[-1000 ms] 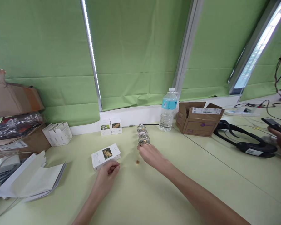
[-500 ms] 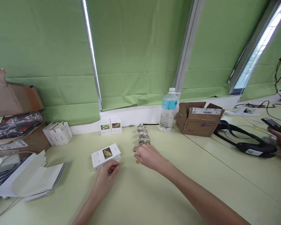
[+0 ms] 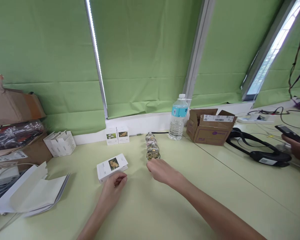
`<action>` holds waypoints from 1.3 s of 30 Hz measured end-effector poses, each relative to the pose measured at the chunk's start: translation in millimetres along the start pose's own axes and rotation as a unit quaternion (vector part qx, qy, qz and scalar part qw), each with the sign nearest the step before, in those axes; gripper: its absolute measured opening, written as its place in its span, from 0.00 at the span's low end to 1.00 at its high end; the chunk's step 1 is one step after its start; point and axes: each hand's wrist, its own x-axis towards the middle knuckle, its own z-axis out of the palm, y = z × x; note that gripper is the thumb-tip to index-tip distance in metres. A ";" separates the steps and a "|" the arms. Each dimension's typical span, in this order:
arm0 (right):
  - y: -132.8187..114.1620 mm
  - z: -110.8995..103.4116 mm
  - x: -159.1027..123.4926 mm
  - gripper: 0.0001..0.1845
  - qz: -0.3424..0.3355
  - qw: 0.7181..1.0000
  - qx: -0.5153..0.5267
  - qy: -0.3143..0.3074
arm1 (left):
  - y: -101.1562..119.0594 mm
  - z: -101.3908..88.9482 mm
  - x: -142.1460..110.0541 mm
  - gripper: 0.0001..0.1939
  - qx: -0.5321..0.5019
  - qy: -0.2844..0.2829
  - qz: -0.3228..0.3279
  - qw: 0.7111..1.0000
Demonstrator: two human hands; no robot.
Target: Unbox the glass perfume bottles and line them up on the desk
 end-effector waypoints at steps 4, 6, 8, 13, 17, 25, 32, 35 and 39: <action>6.0 -1.3 -0.3 0.17 0.017 1.000 -0.004 -0.003 | 0.3 -0.2 -0.4 0.15 0.002 0.002 0.003 1.000; 6.3 0.5 0.8 0.16 0.019 1.000 0.003 -0.006 | 0.5 0.0 -0.4 0.15 0.000 0.004 0.002 1.000; 5.8 2.8 1.6 0.15 0.022 1.000 0.014 -0.007 | 0.5 0.2 -0.3 0.15 -0.002 0.002 0.001 1.000; 18.7 4.6 0.0 0.11 0.035 0.997 0.071 -0.014 | 0.2 0.3 -0.3 0.15 0.000 0.001 -0.002 1.000; 45.2 4.0 -3.4 0.07 0.045 0.989 0.142 -0.009 | 1.7 0.1 -1.3 0.15 0.004 0.002 -0.005 1.000; 53.0 30.1 -5.1 0.10 0.066 0.971 0.212 0.088 | 0.1 0.9 0.4 0.14 -0.002 0.005 -0.008 1.000; 52.6 50.7 0.1 0.09 0.109 0.963 0.204 0.135 | -1.2 0.1 -0.7 0.14 -0.001 -0.004 -0.007 1.000; 53.8 52.9 0.6 0.08 0.118 0.962 0.198 0.144 | -0.8 0.2 -0.5 0.14 -0.002 -0.002 -0.005 1.000; 55.3 50.2 -1.7 0.07 0.099 0.965 0.199 0.143 | -1.2 0.5 0.0 0.14 -0.007 0.000 -0.007 1.000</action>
